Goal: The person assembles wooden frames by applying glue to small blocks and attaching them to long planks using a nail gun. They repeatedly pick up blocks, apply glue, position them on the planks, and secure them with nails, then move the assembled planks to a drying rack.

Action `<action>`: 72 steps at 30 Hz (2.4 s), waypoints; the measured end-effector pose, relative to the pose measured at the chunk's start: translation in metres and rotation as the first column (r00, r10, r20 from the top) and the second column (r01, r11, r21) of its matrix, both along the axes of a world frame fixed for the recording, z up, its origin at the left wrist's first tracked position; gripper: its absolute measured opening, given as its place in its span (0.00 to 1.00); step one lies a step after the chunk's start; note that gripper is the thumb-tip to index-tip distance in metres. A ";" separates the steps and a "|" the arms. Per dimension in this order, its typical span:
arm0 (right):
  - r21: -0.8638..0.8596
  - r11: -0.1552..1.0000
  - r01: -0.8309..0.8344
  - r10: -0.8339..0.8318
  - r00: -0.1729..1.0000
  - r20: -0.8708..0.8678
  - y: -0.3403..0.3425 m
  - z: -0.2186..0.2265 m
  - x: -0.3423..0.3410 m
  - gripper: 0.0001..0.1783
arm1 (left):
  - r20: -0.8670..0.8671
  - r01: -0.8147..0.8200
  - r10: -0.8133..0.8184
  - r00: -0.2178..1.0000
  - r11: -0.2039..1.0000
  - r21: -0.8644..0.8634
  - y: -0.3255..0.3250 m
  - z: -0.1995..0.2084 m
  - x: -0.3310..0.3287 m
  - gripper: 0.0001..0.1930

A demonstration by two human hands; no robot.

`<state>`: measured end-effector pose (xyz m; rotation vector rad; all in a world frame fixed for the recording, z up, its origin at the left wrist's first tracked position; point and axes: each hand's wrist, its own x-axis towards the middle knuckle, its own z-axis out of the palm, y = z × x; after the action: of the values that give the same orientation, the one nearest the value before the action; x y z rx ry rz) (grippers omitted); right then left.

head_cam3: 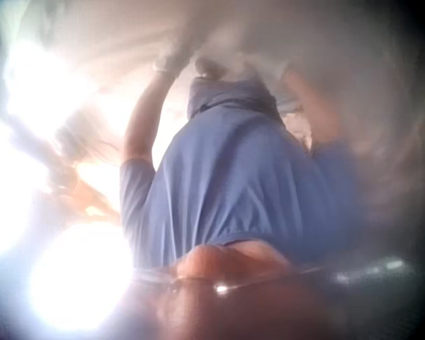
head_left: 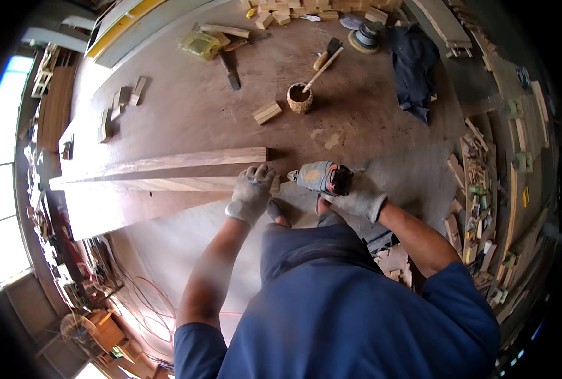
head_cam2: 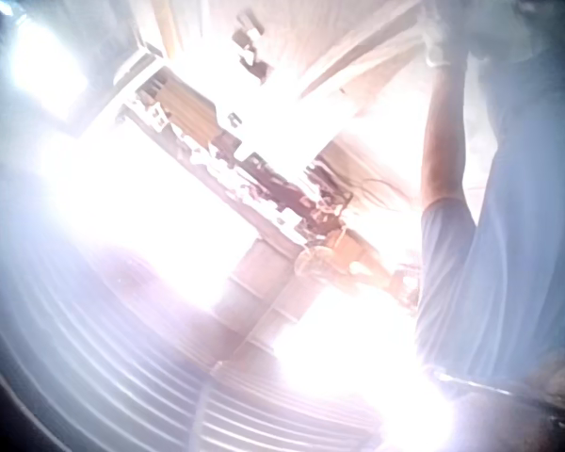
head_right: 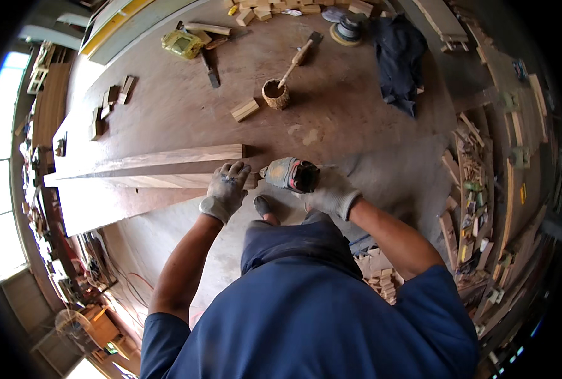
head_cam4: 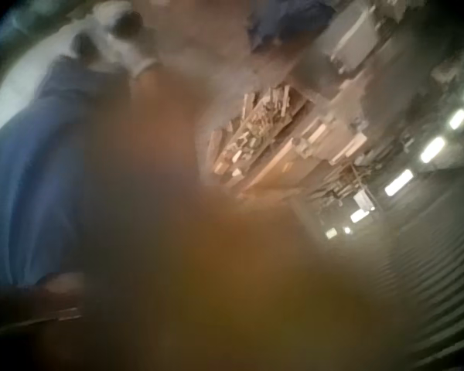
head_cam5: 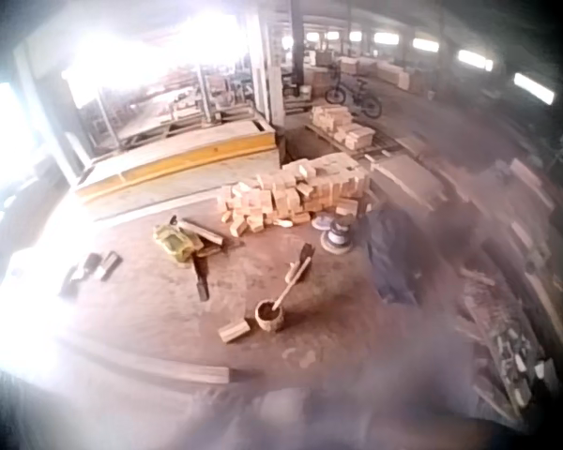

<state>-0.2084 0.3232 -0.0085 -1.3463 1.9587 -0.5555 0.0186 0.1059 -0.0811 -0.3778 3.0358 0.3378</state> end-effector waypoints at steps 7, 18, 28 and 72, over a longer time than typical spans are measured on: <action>0.088 0.985 0.146 -0.158 0.975 0.156 -0.032 0.030 -0.002 0.19 | 0.140 -0.011 0.016 0.990 0.999 -0.035 0.013 0.000 -0.005 0.19; -0.026 0.997 0.068 -0.059 0.965 0.257 -0.110 0.047 0.018 0.24 | 0.215 -0.046 0.051 0.975 0.999 -0.029 0.035 0.000 -0.020 0.28; 0.194 0.980 -0.055 0.007 0.970 0.242 -0.168 0.062 0.038 0.22 | 0.072 -0.134 0.128 0.989 0.987 0.088 0.035 -0.016 -0.015 0.19; 0.809 0.443 -0.386 0.526 0.843 0.114 -0.326 0.087 0.111 0.19 | 0.113 -0.234 0.216 0.970 0.954 0.190 0.040 -0.034 -0.030 0.26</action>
<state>-0.0975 -0.0026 0.0784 -1.2013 1.4867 0.7023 -0.0111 0.1454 -0.1149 -0.7049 2.8375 0.6181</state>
